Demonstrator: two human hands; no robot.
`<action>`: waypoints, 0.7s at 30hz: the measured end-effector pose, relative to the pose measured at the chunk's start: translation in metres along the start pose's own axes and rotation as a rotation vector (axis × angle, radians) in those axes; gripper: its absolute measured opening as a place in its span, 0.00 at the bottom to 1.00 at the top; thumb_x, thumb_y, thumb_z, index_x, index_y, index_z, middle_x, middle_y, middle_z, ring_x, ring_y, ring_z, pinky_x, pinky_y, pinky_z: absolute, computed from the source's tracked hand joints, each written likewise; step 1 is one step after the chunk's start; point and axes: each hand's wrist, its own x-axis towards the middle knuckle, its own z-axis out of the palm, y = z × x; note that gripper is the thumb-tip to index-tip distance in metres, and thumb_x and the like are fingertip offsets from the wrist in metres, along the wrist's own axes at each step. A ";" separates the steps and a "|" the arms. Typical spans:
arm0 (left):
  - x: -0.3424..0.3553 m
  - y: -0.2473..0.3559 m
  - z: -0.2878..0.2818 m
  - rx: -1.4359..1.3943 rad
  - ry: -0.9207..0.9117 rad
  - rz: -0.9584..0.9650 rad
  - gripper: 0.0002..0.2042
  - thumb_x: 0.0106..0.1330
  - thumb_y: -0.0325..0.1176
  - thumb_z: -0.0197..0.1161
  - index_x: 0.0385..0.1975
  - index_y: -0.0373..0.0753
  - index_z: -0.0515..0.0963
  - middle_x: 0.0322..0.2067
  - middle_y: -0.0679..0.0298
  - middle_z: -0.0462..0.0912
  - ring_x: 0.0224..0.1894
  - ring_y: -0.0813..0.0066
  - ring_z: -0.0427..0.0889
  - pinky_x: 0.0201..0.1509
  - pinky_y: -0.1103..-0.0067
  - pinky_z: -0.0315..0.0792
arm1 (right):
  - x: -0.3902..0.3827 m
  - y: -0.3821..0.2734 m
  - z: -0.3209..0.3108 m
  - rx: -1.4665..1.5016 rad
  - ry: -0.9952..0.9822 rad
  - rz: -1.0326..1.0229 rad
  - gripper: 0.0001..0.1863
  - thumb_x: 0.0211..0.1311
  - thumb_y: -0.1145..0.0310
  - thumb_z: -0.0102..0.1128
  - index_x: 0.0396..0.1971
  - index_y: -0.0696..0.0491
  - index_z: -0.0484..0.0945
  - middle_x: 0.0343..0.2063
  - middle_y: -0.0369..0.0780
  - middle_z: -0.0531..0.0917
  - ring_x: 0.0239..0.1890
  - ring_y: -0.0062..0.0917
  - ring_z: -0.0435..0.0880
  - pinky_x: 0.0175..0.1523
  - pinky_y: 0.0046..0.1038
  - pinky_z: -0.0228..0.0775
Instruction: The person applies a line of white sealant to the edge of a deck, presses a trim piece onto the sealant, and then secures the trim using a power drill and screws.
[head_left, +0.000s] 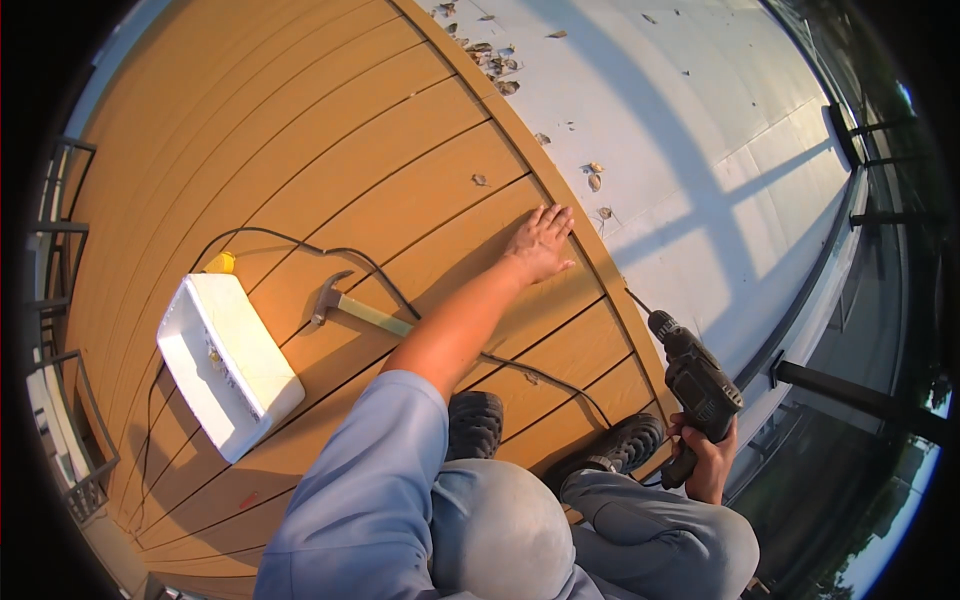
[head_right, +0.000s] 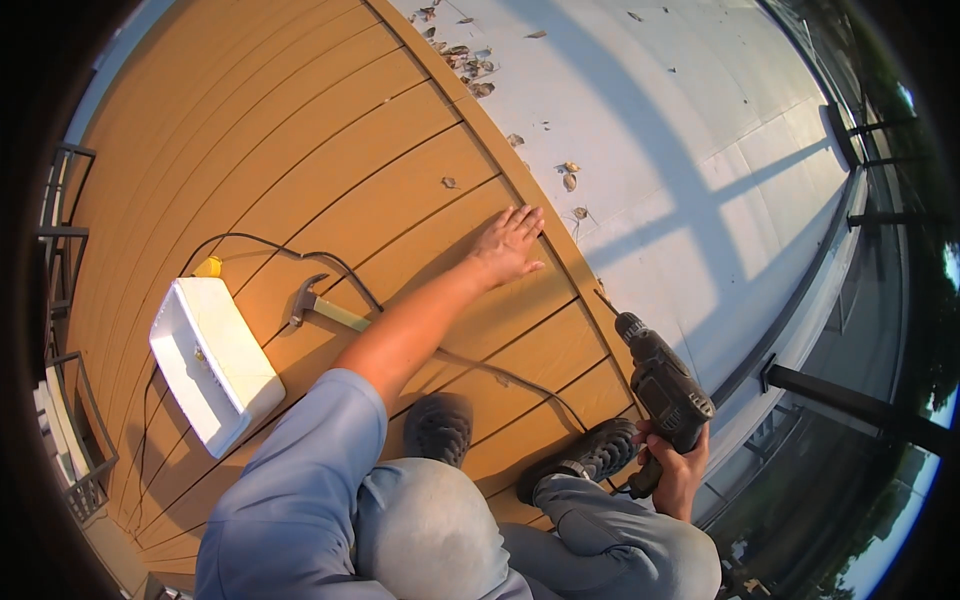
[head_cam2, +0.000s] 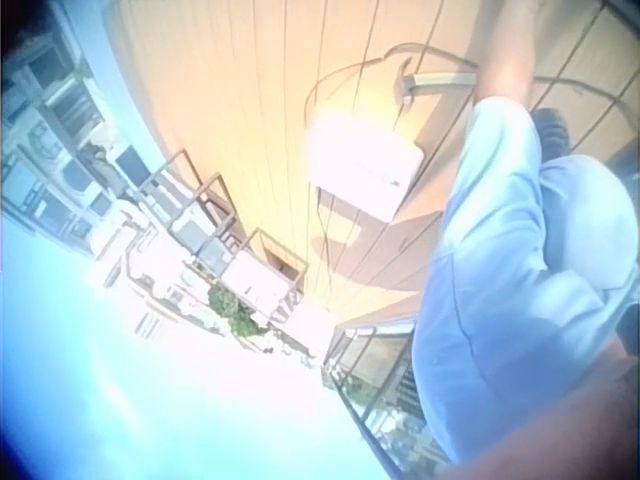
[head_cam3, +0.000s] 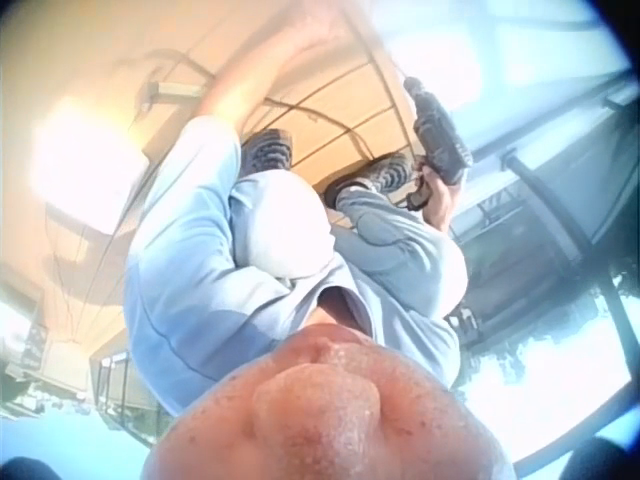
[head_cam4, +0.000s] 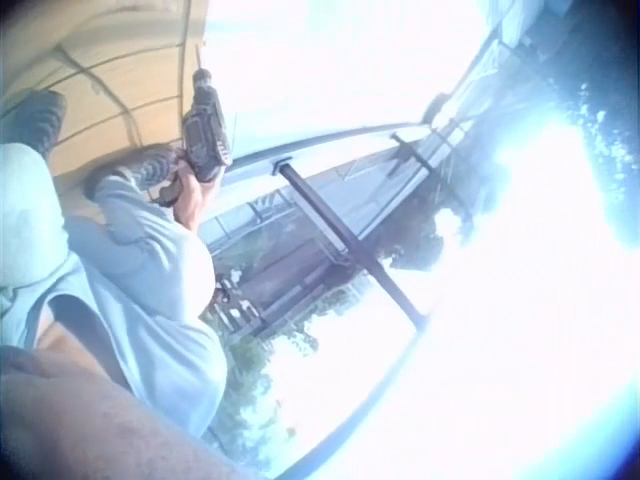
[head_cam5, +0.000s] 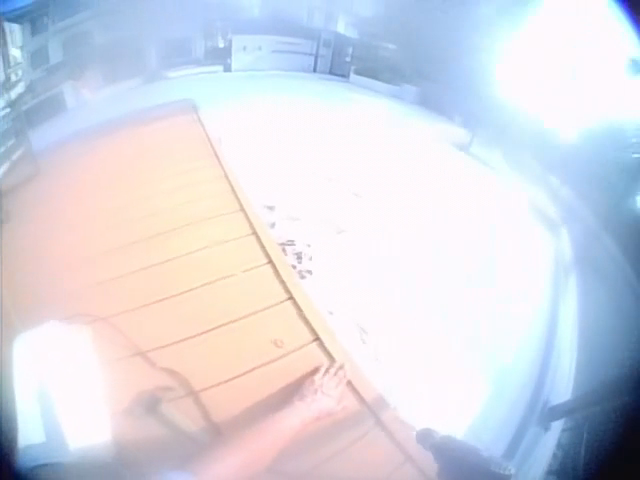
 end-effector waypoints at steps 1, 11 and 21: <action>-0.005 0.000 0.000 -0.040 -0.006 -0.006 0.39 0.76 0.59 0.50 0.76 0.35 0.59 0.78 0.55 0.54 0.81 0.60 0.49 0.84 0.64 0.39 | 0.002 0.000 0.004 -0.002 -0.021 0.003 0.29 0.51 0.80 0.62 0.57 0.58 0.69 0.35 0.49 0.86 0.29 0.30 0.86 0.28 0.27 0.77; -0.231 0.002 -0.065 -0.652 0.450 -0.218 0.08 0.67 0.36 0.69 0.35 0.39 0.79 0.38 0.60 0.83 0.42 0.59 0.81 0.49 0.66 0.75 | 0.015 0.025 -0.035 -0.131 -0.053 0.018 0.31 0.58 0.73 0.68 0.62 0.55 0.69 0.44 0.48 0.85 0.38 0.25 0.85 0.30 0.23 0.80; -0.565 -0.077 -0.147 -0.358 0.679 -1.516 0.14 0.73 0.37 0.65 0.32 0.31 0.78 0.29 0.57 0.85 0.30 0.66 0.81 0.38 0.72 0.74 | 0.081 0.052 -0.050 -0.091 -0.417 0.063 0.28 0.63 0.71 0.71 0.62 0.53 0.71 0.47 0.42 0.85 0.41 0.27 0.84 0.32 0.28 0.82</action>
